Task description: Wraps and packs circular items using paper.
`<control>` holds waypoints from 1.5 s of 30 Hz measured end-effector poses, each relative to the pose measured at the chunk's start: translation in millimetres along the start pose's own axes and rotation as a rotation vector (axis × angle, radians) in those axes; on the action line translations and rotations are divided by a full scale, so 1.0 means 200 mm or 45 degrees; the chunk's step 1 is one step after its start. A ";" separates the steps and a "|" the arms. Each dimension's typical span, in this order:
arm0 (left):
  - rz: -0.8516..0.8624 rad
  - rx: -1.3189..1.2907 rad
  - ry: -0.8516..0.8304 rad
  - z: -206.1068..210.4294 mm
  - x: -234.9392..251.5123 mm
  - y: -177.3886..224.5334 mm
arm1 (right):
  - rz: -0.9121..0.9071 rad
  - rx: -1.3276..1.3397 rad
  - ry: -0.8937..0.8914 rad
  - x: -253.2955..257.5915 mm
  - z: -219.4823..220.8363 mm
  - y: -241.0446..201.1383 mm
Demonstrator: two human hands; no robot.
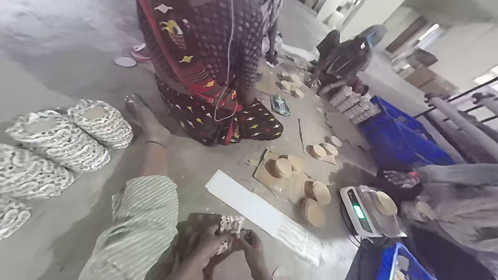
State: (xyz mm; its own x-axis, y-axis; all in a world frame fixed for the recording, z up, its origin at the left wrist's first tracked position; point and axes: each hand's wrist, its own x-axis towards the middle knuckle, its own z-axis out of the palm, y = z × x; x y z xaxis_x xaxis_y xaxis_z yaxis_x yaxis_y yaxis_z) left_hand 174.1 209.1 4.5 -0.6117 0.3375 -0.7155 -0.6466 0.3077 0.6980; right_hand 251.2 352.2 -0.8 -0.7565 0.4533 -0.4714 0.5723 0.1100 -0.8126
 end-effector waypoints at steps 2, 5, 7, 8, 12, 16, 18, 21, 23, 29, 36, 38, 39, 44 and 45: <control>0.001 0.022 0.032 0.00 0.00 0.01 | 0.164 0.243 -0.160 0.04 -0.03 -0.01; 0.005 0.086 0.048 0.01 -0.02 0.02 | 0.258 0.261 -0.250 0.06 -0.06 -0.06; -0.003 0.122 0.054 0.01 -0.02 0.01 | 0.298 0.270 -0.254 0.08 -0.08 -0.04; -0.006 0.124 0.055 0.01 -0.01 0.01 | 0.312 0.273 -0.252 0.10 -0.08 -0.03; 0.040 0.072 0.056 0.01 -0.01 -0.01 | 0.249 0.335 -0.183 0.09 -0.09 -0.02; 0.072 0.116 0.100 0.01 -0.07 -0.01 | 0.088 0.303 -0.081 0.03 -0.06 -0.02; 0.109 0.060 0.141 0.00 -0.08 -0.06 | 0.050 0.201 -0.053 -0.01 -0.04 -0.01; 0.087 -0.015 0.195 0.00 -0.11 -0.10 | 0.038 0.182 -0.051 -0.06 -0.01 0.02; 0.119 0.005 0.236 0.00 -0.11 -0.11 | 0.083 0.267 -0.055 -0.08 0.00 0.00; 0.196 0.224 0.270 0.00 -0.15 -0.07 | 0.108 0.340 0.113 -0.12 0.04 -0.01; 0.210 0.400 0.236 -0.02 -0.13 -0.10 | 0.222 0.334 0.115 -0.13 0.06 -0.02; 0.186 0.313 0.203 -0.02 -0.14 -0.11 | 0.236 0.321 0.078 -0.13 0.04 -0.02; 0.184 0.283 0.210 -0.02 -0.13 -0.10 | 0.229 0.300 0.076 -0.13 0.04 -0.03; 0.185 0.262 0.260 0.01 -0.16 -0.07 | 0.170 0.283 0.139 -0.13 0.06 -0.04; 0.182 0.254 0.256 0.02 -0.16 -0.08 | 0.163 0.269 0.157 -0.12 0.07 -0.03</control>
State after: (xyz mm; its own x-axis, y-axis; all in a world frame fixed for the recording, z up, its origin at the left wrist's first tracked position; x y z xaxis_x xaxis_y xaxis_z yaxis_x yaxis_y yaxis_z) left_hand 204.9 196.4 15.9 -0.7806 0.2133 -0.5875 -0.4576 0.4452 0.7697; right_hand 262.8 328.6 10.8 -0.6308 0.5572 -0.5400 0.5722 -0.1360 -0.8087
